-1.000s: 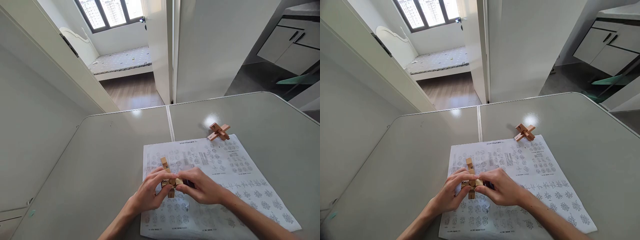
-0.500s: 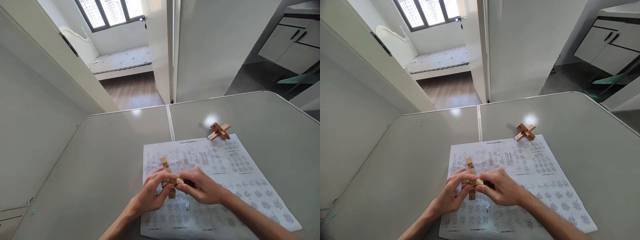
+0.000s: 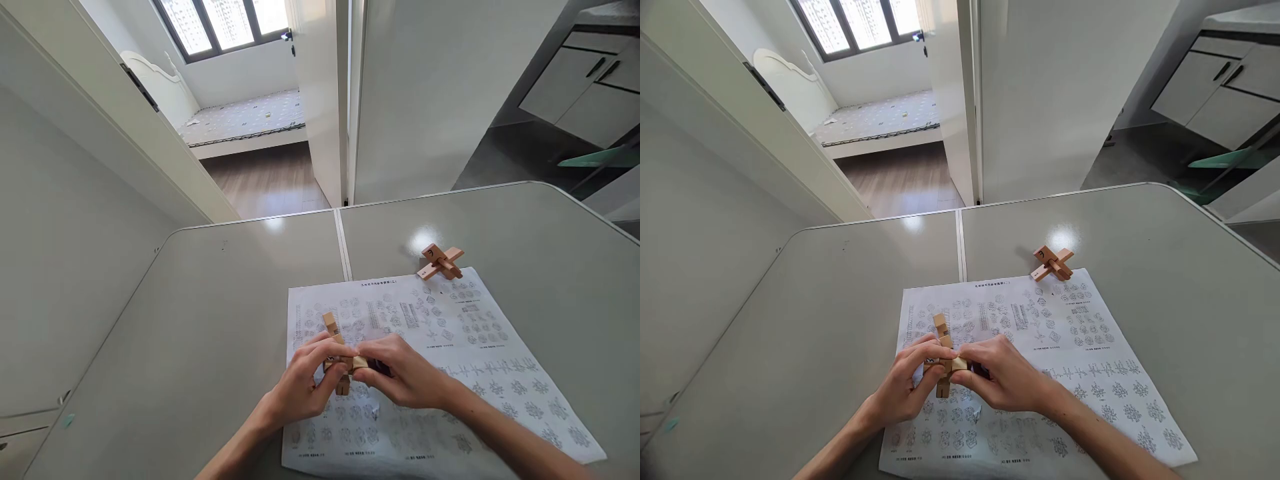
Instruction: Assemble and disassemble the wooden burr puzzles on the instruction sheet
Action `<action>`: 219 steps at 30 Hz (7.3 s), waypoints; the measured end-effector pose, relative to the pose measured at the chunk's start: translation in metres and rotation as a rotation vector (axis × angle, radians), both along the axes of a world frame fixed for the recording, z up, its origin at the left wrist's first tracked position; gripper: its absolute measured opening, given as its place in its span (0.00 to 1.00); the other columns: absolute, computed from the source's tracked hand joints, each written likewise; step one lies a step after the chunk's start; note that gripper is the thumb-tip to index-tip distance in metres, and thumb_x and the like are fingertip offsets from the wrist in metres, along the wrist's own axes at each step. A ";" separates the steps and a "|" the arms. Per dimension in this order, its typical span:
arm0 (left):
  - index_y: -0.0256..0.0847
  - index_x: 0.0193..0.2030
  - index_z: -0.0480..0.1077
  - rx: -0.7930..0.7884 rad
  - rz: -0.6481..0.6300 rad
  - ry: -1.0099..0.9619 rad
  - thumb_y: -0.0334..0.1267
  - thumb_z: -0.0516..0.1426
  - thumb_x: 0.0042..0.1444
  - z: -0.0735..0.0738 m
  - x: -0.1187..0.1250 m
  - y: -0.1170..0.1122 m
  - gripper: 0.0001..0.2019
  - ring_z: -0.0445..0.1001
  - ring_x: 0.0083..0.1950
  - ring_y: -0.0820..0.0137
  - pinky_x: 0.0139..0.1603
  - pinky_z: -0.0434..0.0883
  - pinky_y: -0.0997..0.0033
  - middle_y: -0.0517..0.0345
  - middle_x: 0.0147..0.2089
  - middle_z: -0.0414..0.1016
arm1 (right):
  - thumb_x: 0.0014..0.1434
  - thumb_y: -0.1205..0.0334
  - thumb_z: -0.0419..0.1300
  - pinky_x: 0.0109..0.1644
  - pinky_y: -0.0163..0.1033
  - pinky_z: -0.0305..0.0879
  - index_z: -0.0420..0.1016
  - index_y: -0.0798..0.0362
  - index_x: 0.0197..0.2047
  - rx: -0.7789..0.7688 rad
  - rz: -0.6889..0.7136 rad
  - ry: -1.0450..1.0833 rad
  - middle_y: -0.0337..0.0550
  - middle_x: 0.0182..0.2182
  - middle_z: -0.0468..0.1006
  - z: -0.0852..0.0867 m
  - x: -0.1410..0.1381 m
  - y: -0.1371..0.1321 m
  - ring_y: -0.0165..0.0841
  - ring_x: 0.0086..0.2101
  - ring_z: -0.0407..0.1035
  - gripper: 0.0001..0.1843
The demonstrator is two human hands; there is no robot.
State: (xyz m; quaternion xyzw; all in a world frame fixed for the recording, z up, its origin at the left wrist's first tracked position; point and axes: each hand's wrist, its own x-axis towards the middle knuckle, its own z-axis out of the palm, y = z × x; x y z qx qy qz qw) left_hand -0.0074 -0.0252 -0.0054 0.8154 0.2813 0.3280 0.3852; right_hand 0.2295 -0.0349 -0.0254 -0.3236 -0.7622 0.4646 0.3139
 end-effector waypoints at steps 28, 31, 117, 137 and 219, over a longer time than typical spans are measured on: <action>0.43 0.58 0.71 -0.390 0.130 0.068 0.48 0.73 0.48 0.003 0.006 -0.007 0.32 0.74 0.36 0.68 0.39 0.72 0.71 0.58 0.40 0.78 | 0.77 0.38 0.49 0.26 0.33 0.53 0.69 0.53 0.22 -0.327 -0.055 0.134 0.35 0.17 0.68 0.006 -0.002 0.006 0.26 0.19 0.57 0.36; 0.41 0.52 0.73 -0.408 0.149 0.049 0.54 0.73 0.47 0.002 0.004 -0.006 0.30 0.74 0.38 0.66 0.39 0.70 0.71 0.56 0.39 0.77 | 0.76 0.38 0.50 0.27 0.34 0.53 0.71 0.53 0.25 -0.283 -0.057 0.128 0.35 0.19 0.68 0.005 -0.001 0.007 0.26 0.20 0.57 0.35; 0.46 0.63 0.68 -0.249 0.377 -0.019 0.46 0.72 0.55 -0.001 0.005 -0.005 0.31 0.83 0.49 0.60 0.54 0.79 0.60 0.52 0.50 0.81 | 0.70 0.42 0.64 0.66 0.55 0.68 0.74 0.48 0.60 -0.725 -0.133 0.424 0.50 0.57 0.78 0.005 0.000 0.002 0.45 0.57 0.73 0.24; 0.50 0.66 0.68 -0.036 0.317 -0.024 0.41 0.74 0.53 0.000 0.005 -0.005 0.35 0.80 0.48 0.63 0.49 0.79 0.64 0.54 0.53 0.77 | 0.65 0.47 0.72 0.67 0.54 0.67 0.67 0.45 0.61 -0.816 -0.025 0.551 0.53 0.64 0.75 0.009 0.001 0.003 0.46 0.64 0.70 0.28; 0.53 0.70 0.67 -0.132 -0.008 0.129 0.42 0.74 0.54 0.000 0.002 -0.005 0.38 0.83 0.43 0.66 0.44 0.77 0.73 0.56 0.52 0.85 | 0.61 0.65 0.69 0.51 0.43 0.71 0.61 0.47 0.56 -0.608 0.149 0.253 0.42 0.47 0.84 0.018 0.014 0.007 0.37 0.44 0.76 0.25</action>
